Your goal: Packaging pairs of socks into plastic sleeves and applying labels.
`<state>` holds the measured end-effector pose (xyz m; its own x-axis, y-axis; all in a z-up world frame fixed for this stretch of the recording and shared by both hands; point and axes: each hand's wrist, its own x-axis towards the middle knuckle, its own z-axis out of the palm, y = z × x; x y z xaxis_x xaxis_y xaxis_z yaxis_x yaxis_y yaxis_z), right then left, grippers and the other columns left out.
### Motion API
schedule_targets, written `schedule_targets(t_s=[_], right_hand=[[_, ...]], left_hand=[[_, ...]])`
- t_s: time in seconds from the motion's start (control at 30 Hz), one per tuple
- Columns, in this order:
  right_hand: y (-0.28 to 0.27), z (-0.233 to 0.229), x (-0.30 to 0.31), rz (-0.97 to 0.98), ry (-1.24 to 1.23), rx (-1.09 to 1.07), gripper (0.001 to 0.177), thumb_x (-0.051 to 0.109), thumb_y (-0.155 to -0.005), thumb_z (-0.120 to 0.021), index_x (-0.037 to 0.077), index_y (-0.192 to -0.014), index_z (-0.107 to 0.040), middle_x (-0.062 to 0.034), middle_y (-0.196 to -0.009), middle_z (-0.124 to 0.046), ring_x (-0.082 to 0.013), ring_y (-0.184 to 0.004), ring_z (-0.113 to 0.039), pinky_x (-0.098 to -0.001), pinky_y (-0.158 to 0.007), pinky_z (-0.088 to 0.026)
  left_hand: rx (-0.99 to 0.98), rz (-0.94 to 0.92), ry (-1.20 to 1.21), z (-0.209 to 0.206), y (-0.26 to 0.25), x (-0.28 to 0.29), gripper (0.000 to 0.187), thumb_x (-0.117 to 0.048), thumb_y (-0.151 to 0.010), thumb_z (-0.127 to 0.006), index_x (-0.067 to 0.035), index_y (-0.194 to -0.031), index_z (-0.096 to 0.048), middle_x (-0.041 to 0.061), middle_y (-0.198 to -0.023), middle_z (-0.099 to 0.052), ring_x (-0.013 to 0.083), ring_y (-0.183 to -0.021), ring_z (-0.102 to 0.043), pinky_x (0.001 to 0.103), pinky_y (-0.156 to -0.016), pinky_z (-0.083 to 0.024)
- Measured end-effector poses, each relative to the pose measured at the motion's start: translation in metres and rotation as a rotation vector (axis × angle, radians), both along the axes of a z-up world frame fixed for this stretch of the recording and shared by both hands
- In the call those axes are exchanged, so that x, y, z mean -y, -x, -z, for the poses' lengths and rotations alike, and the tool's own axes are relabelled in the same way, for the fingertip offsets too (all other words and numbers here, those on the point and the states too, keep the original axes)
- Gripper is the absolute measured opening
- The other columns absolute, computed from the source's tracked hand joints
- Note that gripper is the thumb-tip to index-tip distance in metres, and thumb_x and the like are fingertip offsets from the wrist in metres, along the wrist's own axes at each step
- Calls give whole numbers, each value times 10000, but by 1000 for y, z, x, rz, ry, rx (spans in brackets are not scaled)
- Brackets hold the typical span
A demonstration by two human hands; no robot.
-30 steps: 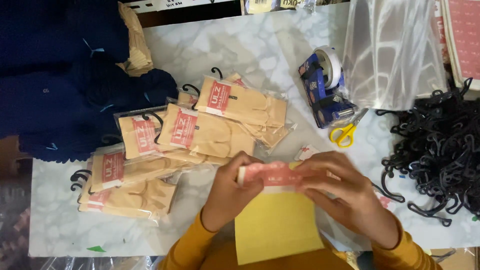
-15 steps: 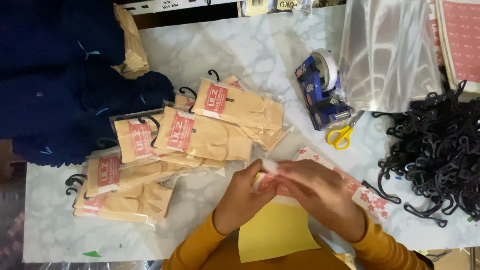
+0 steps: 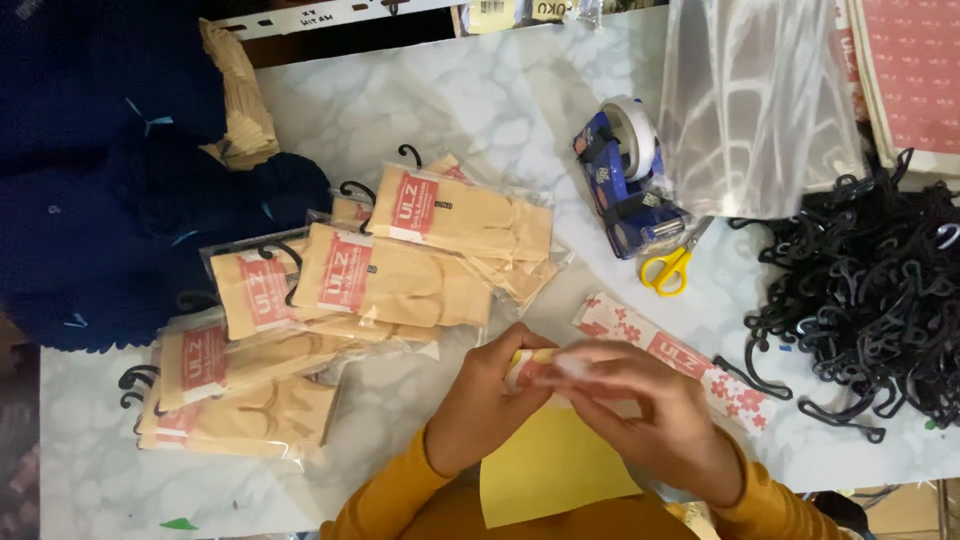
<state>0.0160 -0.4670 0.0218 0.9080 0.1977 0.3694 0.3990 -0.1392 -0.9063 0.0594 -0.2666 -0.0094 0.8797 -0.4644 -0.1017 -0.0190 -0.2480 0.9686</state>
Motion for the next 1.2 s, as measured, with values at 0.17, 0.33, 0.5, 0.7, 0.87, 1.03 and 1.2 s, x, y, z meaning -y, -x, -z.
schedule_targets(t_s=[0.17, 0.33, 0.5, 0.7, 0.87, 1.03, 1.2], right_hand=[[-4, -5, 29, 23, -110, 57, 799, -157, -801, -790, 166, -1415, -394, -182, -1237, -605, -302, -1145, -743, -493, -1090, -625], [3, 1, 82, 123, -94, -452, 750, -143, -638, -797, 219, -1227, -506, -186, -1573, -408, -269, -1053, -757, -383, -812, -726], [-11, -7, 144, 419, 473, -47, 848, -7, -759, -830, 57, -1456, -352, -308, -1541, -432, -281, -1048, -614, -304, -709, -551], [-9, -25, 134, 601, 692, -26, 114, -80, -1085, -738, -88, -1149, -644, -248, -1339, -560, -369, -1333, -508, -459, -1277, -303], [-28, -53, 73, 432, 282, 131, 793, -331, -851, -628, 61, -1389, -198, -345, -1158, -491, -419, -1166, -597, -661, -1482, -111], [-42, -33, 81, 151, 187, 150, 813, -232, -897, -636, 199, -1456, -232, -361, -1326, -445, -462, -1388, -573, -397, -936, -664], [-55, -52, 64, -40, 2, 20, 1010, -240, -836, -619, 380, -1520, -208, -324, -1655, -234, -314, -976, -664, -405, -871, -668]], left_hand=[[83, 38, 59, -7, -5, -1, 105, -179, -968, -661, -101, -1024, -618, 15, -873, -646, 120, -792, -599, 274, -718, -465], [-149, -12, 409, 33, -16, 3, 491, -525, -1032, -484, -117, -1298, -545, 58, -1401, -486, 152, -1294, -495, 319, -995, -500], [-422, -915, 591, 43, -82, 10, 396, -82, -798, -654, -102, -1146, -468, -2, -977, -539, 95, -923, -508, 258, -821, -386], [120, -1111, 180, 125, -139, 30, 998, -310, -763, -832, -28, -1509, -232, 134, -1463, -327, 282, -1398, -356, 424, -1182, -297], [302, -1046, -297, 121, -168, 30, 1176, -129, -659, -909, -22, -1559, -160, 279, -1533, -226, 501, -1456, -225, 619, -1231, -178], [47, -1023, 501, 80, -154, 19, 913, 10, -692, -797, -115, -1407, -244, 106, -1264, -405, 170, -818, -541, 293, -716, -532], [25, -608, 794, 18, -107, 7, 915, 173, -766, -684, -242, -1418, -193, 177, -1441, -353, 284, -1268, -530, 369, -974, -543]])
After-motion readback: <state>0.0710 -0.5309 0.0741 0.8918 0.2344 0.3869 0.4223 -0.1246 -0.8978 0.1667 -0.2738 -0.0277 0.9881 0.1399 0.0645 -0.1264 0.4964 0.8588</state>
